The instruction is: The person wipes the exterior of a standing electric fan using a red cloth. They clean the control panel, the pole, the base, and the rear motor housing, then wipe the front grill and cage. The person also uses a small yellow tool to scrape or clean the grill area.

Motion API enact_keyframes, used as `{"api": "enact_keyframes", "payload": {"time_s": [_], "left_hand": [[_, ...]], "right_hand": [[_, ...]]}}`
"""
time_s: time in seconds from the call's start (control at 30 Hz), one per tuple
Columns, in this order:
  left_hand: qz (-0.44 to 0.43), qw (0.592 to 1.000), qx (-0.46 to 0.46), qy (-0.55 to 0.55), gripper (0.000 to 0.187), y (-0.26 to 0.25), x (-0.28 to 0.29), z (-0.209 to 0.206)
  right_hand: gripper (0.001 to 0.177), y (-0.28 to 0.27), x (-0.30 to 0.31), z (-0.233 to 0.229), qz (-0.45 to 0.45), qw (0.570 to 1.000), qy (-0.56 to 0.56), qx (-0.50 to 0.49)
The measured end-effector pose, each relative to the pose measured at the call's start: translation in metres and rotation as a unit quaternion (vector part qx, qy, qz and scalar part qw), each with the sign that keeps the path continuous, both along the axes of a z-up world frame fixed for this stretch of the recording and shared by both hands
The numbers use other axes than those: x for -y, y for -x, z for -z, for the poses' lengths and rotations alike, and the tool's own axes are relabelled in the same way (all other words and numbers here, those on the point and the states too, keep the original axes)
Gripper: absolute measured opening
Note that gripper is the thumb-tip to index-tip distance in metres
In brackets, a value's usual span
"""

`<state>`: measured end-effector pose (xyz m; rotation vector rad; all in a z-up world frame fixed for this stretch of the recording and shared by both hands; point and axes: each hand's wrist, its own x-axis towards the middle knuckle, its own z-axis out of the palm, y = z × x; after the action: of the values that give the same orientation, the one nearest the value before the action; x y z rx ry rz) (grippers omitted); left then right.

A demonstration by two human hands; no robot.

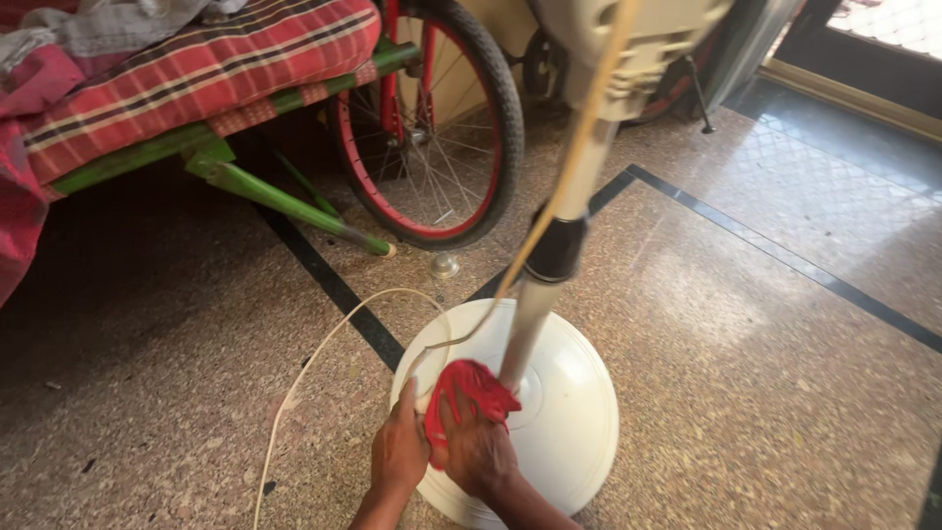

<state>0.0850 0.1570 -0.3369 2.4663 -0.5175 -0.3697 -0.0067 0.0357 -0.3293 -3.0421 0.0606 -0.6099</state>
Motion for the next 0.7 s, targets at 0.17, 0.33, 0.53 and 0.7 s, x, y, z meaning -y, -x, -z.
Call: {"api": "enact_keyframes", "payload": {"time_s": [0.17,0.33,0.53,0.7], "left_hand": [[-0.012,0.989,0.056,0.138,0.069,-0.018,-0.005,0.01],[0.039,0.996,-0.01,0.078,0.121,-0.002,-0.01,-0.008],[0.001,0.998,-0.064,0.002,0.122,-0.002,-0.001,-0.031],[-0.045,0.994,-0.097,0.008,0.129,-0.005,-0.001,-0.015]], "right_hand": [[0.088,-0.059,0.009,0.003,0.097,0.992,-0.027,-0.079],[0.08,-0.12,0.028,0.011,0.158,0.983,-0.028,-0.093],[0.055,-0.15,0.053,0.016,0.099,0.985,0.061,-0.129],[0.074,-0.11,0.026,0.018,0.039,0.995,-0.054,-0.079]]}}
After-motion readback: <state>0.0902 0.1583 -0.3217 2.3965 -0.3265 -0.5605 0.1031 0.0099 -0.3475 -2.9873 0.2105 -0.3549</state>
